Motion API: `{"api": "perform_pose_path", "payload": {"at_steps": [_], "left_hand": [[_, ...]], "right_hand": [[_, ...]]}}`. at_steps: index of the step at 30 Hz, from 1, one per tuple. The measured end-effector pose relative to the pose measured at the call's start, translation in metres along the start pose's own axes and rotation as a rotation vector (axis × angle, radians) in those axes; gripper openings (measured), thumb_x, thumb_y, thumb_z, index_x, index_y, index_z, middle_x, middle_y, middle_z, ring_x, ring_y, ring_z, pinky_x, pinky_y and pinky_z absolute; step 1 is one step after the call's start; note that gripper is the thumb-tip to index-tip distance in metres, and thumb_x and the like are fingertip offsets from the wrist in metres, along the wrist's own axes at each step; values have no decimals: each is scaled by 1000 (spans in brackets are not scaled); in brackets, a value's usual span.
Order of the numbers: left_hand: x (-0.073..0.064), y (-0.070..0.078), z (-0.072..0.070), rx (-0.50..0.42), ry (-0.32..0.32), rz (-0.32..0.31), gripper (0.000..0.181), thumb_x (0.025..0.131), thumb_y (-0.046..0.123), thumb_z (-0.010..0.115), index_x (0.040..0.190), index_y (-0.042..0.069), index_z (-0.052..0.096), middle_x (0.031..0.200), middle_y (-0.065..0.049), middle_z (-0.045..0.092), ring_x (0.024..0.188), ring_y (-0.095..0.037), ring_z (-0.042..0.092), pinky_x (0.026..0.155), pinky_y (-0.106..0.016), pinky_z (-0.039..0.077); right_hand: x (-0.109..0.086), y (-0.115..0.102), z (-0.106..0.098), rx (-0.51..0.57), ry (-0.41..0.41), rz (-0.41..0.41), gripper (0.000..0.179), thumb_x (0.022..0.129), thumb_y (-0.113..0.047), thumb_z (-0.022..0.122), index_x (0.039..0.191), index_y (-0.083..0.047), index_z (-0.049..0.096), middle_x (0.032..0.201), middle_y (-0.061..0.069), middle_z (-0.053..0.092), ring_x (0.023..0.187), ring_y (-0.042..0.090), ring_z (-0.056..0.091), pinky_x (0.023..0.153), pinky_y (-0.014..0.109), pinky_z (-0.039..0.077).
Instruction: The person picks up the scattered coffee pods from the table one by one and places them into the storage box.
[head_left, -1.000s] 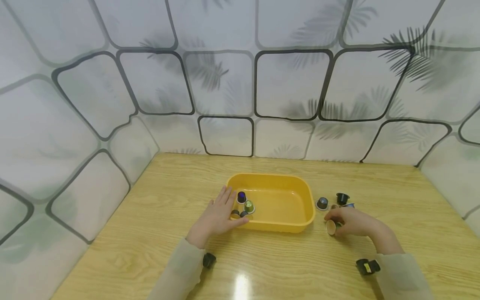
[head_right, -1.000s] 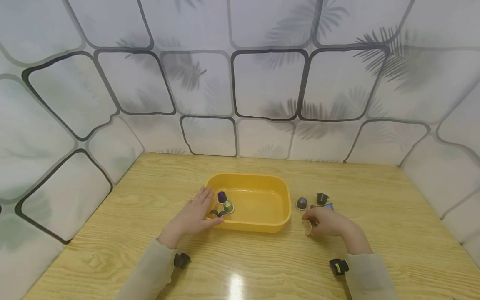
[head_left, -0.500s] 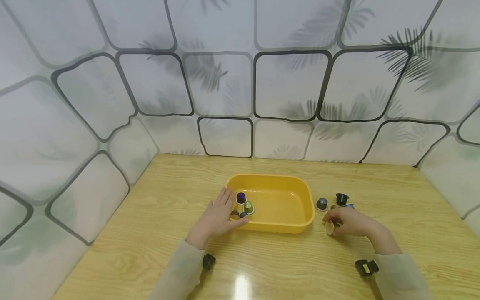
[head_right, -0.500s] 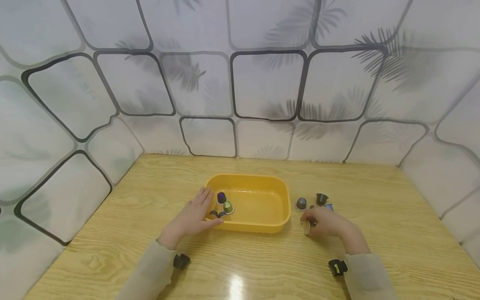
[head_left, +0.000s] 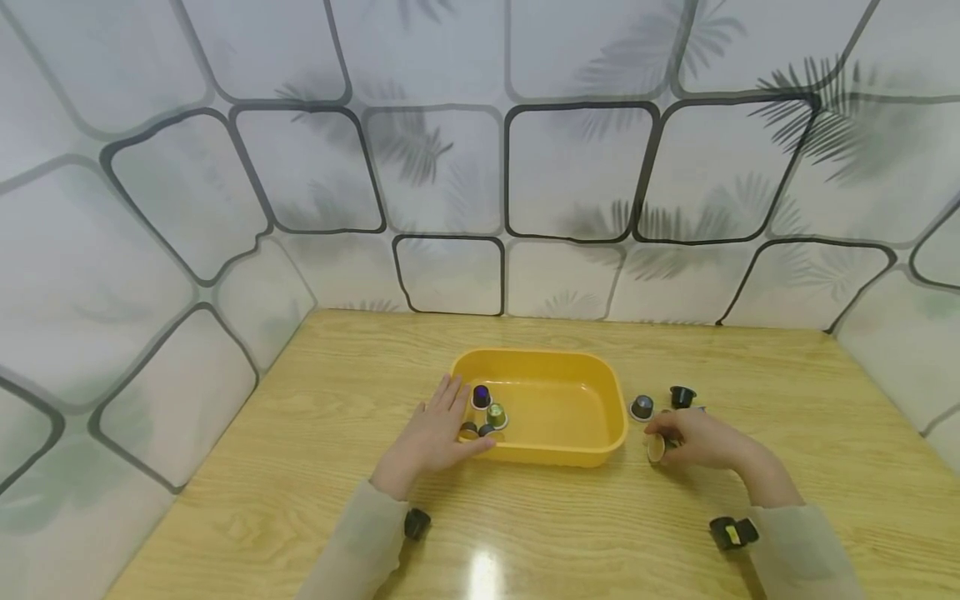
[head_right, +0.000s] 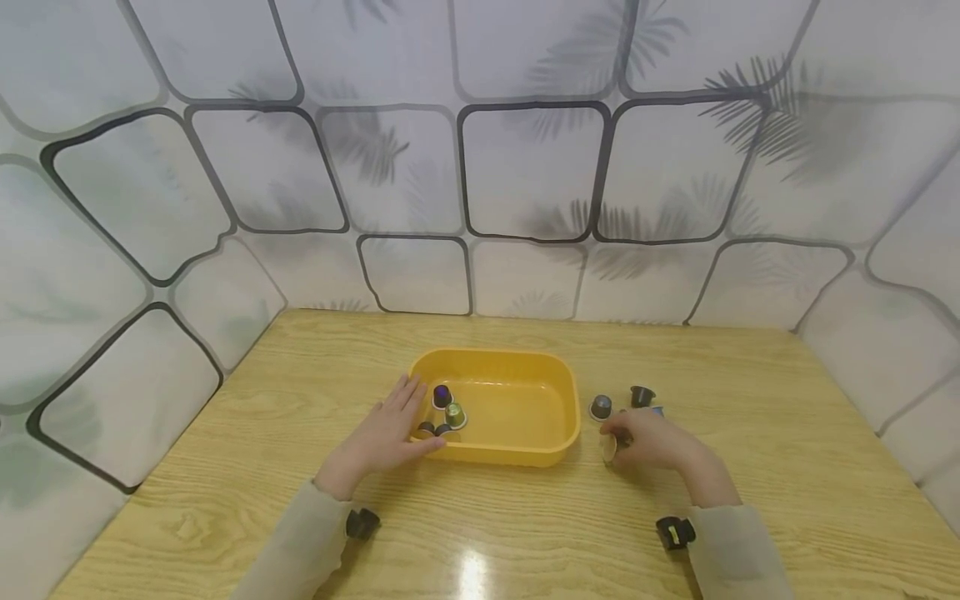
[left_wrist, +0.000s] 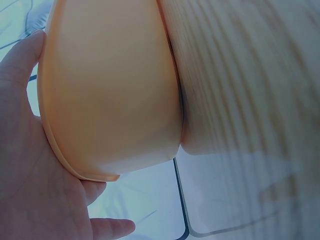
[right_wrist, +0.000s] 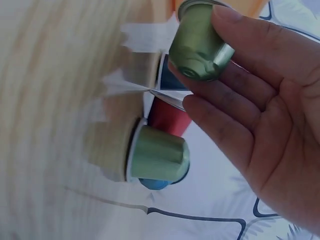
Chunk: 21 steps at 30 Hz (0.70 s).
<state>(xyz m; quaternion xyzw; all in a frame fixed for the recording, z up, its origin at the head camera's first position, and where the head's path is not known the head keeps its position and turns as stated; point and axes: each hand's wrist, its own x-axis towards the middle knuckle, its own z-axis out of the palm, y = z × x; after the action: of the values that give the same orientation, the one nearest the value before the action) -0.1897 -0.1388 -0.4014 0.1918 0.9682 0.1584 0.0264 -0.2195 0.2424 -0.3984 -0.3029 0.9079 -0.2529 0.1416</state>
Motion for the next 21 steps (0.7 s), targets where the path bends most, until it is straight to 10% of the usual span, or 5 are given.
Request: {"api": "perform_pose_path", "payload": {"at_steps": [21], "left_hand": [[-1,0,0,9,0,7,91,81,66,37,140,0,18,145,-16,7,133,-25,-2,96,-58,20]], "right_hand": [[-12,-16,-16,54,268,-97,33,78,-10,67,108,1,57,85,-4,56,69,4,46,57,23,41]]}}
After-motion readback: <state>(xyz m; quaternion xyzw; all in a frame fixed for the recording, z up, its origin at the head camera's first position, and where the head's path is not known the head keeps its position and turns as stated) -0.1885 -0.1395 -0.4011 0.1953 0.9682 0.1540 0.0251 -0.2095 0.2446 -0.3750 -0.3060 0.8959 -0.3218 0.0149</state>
